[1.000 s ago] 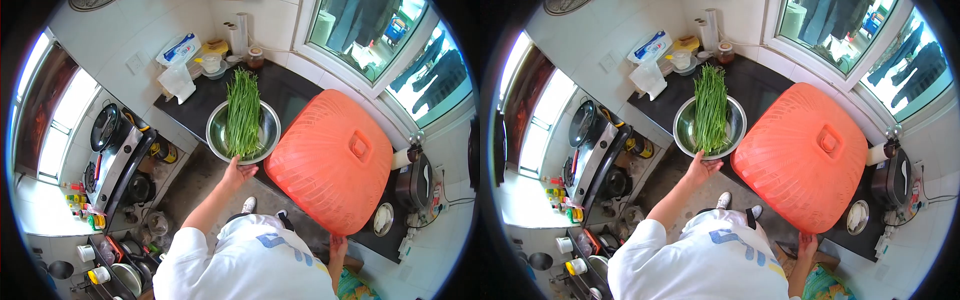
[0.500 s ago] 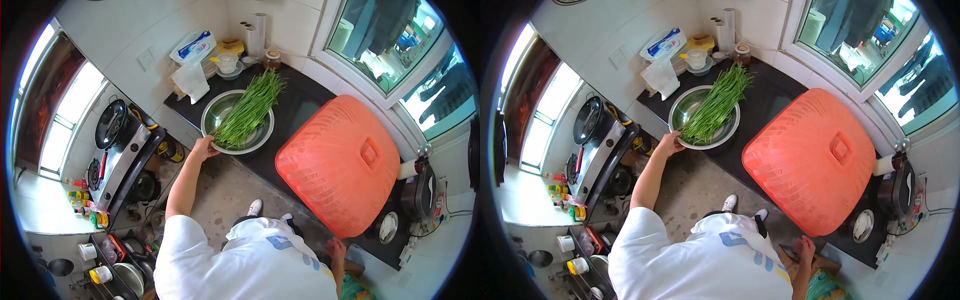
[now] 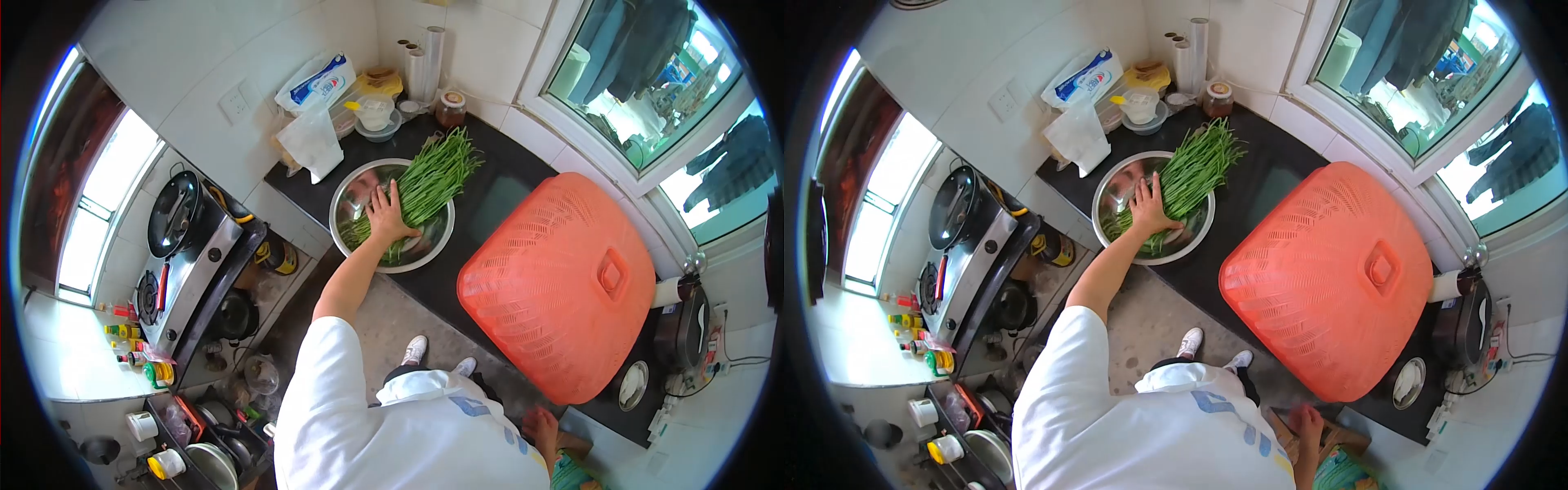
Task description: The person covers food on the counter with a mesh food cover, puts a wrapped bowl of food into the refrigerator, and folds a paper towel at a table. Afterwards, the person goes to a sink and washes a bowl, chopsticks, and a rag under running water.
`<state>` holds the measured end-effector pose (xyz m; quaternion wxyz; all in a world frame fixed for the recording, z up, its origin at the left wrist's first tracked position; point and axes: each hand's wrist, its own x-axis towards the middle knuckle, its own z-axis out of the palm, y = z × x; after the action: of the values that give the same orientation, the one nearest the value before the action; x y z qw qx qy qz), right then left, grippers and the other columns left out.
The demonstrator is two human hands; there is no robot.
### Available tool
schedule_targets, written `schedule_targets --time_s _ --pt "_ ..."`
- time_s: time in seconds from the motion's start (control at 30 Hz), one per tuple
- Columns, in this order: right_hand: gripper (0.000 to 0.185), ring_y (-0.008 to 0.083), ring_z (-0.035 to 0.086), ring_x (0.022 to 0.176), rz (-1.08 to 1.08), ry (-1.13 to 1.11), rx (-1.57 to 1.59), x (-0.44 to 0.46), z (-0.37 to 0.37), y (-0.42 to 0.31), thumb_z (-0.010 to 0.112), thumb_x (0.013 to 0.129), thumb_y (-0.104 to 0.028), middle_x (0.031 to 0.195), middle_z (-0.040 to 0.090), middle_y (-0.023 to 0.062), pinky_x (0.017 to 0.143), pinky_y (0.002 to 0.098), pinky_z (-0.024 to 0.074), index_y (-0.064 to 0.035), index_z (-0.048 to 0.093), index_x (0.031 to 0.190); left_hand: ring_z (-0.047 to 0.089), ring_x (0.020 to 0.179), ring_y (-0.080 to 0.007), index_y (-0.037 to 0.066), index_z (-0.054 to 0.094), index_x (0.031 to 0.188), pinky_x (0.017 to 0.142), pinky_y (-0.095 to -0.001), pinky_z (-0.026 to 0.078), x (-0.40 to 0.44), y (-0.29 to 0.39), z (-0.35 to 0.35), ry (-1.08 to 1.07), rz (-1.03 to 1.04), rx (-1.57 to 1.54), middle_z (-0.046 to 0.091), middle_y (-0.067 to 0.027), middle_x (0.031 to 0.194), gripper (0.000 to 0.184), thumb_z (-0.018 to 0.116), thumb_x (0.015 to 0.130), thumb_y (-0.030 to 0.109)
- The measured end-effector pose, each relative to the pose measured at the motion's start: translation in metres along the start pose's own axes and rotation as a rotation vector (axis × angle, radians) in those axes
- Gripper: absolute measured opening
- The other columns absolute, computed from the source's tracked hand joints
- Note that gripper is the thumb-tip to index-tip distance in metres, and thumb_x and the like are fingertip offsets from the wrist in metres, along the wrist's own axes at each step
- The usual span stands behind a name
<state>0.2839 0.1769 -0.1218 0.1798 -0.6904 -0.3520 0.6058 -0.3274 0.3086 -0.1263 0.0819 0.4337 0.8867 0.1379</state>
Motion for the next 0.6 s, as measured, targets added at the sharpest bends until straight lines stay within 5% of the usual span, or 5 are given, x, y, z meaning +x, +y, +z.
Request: schedule_targets --time_s 0.13,0.33,0.6 --pt "0.029 0.0220 0.061 0.074 0.091 0.086 0.017 -0.006 -0.002 0.020 0.049 0.087 -0.022 0.091 0.060 0.0121 0.056 0.0317 0.0512 -0.0033 0.049 0.110 0.034 0.121 -0.0321 0.006 0.017 0.136 0.096 -0.0495 0.028 0.012 -0.010 0.017 0.156 0.040 -0.124 0.038 -0.0192 0.127 0.115 0.080 0.045 0.038" --pt "0.028 0.0212 0.061 0.069 0.046 0.026 0.065 -0.007 0.012 0.020 0.050 0.086 -0.020 0.086 0.059 0.0125 0.052 0.0314 0.0509 -0.0009 0.049 0.106 0.049 0.103 -0.0273 0.004 0.050 0.102 0.084 -0.0440 0.037 0.025 -0.010 0.024 0.179 0.002 -0.046 0.056 -0.0126 0.099 0.053 0.072 0.057 0.021" --pt "0.028 0.0193 0.060 0.071 -0.029 0.029 0.068 -0.010 0.024 -0.002 0.051 0.086 -0.021 0.084 0.057 0.0106 0.055 0.0328 0.0534 -0.0002 0.049 0.104 0.058 0.075 -0.0372 0.003 0.051 0.088 0.065 -0.0432 0.046 0.020 -0.006 -0.010 0.320 0.029 -0.293 0.059 -0.0178 0.080 0.036 0.069 0.060 0.018"
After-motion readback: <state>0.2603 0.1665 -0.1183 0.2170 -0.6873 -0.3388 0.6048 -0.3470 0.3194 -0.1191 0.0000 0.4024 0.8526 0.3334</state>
